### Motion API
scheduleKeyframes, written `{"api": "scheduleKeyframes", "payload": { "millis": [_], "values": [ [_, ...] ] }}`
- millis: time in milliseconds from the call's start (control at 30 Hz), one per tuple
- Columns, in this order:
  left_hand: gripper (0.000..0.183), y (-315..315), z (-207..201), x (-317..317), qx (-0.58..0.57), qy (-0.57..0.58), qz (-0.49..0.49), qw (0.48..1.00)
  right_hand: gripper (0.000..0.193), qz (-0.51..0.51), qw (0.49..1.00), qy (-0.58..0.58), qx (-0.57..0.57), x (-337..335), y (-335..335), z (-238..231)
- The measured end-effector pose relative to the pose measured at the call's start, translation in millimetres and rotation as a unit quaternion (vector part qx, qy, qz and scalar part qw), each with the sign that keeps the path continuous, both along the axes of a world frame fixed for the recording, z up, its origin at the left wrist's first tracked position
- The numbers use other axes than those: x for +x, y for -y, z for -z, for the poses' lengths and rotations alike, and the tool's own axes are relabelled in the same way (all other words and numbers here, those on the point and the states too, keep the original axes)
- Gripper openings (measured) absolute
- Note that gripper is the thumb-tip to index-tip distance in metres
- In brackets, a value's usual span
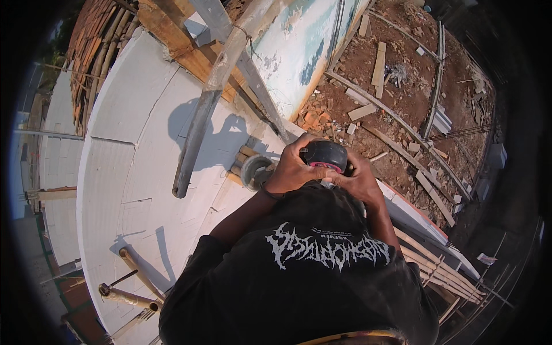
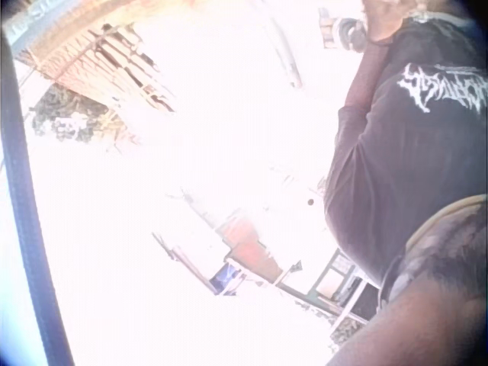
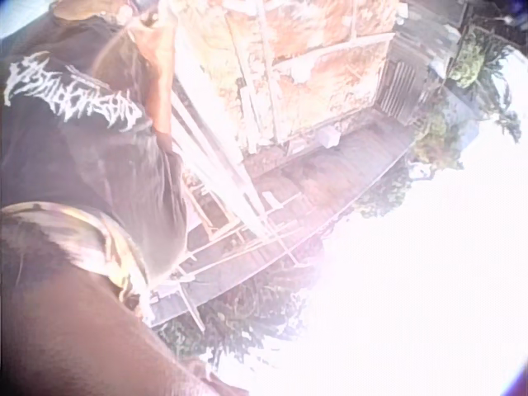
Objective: The person measures a metal roof frame and building structure using a tape measure, marking the frame with a pencil and then walking across a bamboo scaffold while holding the tape measure.
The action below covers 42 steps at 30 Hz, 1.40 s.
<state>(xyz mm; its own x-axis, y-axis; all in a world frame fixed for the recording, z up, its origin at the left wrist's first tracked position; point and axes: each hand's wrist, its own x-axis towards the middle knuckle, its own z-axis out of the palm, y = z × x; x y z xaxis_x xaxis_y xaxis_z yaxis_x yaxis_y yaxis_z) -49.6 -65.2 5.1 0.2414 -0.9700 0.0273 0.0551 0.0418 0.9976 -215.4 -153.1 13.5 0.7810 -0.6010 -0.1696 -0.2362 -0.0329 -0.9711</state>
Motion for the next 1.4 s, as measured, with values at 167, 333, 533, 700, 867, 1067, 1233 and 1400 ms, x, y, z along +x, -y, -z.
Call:
{"api": "scheduleKeyframes", "payload": {
  "millis": [167,333,533,700,867,1067,1233,1400],
  "values": [
    [0.056,4,-8,-5,-0.046,0.068,0.012,0.997,0.047,0.041,0.998,0.033,-0.015,-6,-5,9],
    [0.048,-6,-10,7,-0.146,0.163,-0.024,0.976,0.040,-0.015,0.996,0.010,-0.089,8,-6,1],
    [0.056,-28,-29,21,-0.071,0.272,0.019,0.960,0.039,-0.143,0.967,-0.025,-0.211,16,3,-6],
    [0.062,-41,-34,25,0.018,0.385,0.088,0.919,0.048,-0.211,0.959,-0.063,-0.180,27,4,7],
    [0.061,-53,-40,22,0.104,0.397,0.074,0.909,0.054,-0.248,0.956,-0.027,-0.155,45,-12,17],
    [0.064,-38,-59,18,0.183,0.443,0.143,0.866,0.045,-0.254,0.962,0.018,-0.095,42,-15,30],
    [0.063,-37,-63,19,0.223,0.469,0.183,0.835,0.043,-0.308,0.947,0.093,0.005,41,-14,38],
    [0.054,-25,-77,23,0.203,0.472,0.130,0.848,0.046,-0.274,0.955,0.108,-0.023,51,-8,52]
  ]
}}
